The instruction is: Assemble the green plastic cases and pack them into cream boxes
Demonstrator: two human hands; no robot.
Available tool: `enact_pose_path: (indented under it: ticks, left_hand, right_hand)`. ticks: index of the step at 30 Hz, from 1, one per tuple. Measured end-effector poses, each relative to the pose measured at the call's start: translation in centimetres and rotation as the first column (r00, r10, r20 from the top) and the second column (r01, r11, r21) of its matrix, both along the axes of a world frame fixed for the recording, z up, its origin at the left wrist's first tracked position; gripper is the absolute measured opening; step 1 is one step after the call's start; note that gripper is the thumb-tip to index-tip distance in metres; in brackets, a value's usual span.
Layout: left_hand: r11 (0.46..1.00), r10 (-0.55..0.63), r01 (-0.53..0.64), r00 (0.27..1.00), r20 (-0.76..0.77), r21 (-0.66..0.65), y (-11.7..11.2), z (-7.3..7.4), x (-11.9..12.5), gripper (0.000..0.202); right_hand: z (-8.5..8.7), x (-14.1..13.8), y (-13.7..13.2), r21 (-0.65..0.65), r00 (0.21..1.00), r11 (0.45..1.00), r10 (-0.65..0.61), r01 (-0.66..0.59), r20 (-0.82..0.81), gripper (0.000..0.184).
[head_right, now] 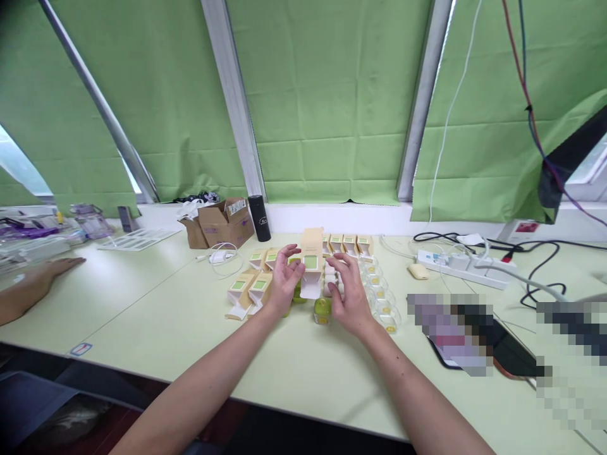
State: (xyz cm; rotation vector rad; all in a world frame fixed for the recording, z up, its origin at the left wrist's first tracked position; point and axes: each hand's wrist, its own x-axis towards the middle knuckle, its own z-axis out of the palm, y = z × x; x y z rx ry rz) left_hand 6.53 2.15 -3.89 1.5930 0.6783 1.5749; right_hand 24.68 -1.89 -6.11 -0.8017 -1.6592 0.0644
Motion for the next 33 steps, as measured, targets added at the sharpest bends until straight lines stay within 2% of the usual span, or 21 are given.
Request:
enact_pose_path:
  ticks: [5,10,18,21,25,27,33]
  left_hand:
    - [0.997,-0.069,0.070,0.997,0.039,-0.029,-0.5,0.1,0.4,0.059]
    - [0.976,-0.182,0.183,0.983,0.019,-0.118,-0.6,-0.4,0.7,0.065]
    - [0.979,-0.163,0.157,0.986,-0.032,-0.131,-0.4,-0.7,0.7,0.066]
    - [0.990,-0.112,0.106,0.991,-0.073,-0.091,-0.3,-0.7,0.6,0.065]
    - [0.996,-0.015,0.027,0.990,-0.138,0.083,-0.2,-0.8,0.0,0.052]
    - [0.991,-0.019,0.042,0.984,-0.176,0.129,-0.2,-0.8,-0.3,0.048]
    - [0.985,-0.065,0.103,0.965,-0.254,0.137,-0.5,-0.6,-0.6,0.045]
  right_hand:
    - [-0.2,-0.3,-0.1,-0.133,0.988,0.981,0.127,-0.138,-0.088,0.044]
    - [-0.2,-0.4,0.1,-0.165,0.971,0.969,0.153,-0.184,-0.183,0.036]
    - [-0.3,-0.3,0.2,-0.191,0.950,0.952,0.189,-0.239,-0.248,0.032]
    - [-0.3,-0.3,0.3,-0.210,0.940,0.943,0.197,-0.259,-0.278,0.031]
    - [-0.1,-0.2,0.4,-0.207,0.918,0.940,0.189,-0.272,-0.349,0.029]
    - [0.0,-0.1,0.5,-0.204,0.909,0.940,0.184,-0.274,-0.375,0.029]
    - [-0.1,0.2,0.6,-0.225,0.898,0.923,0.208,-0.312,-0.389,0.030]
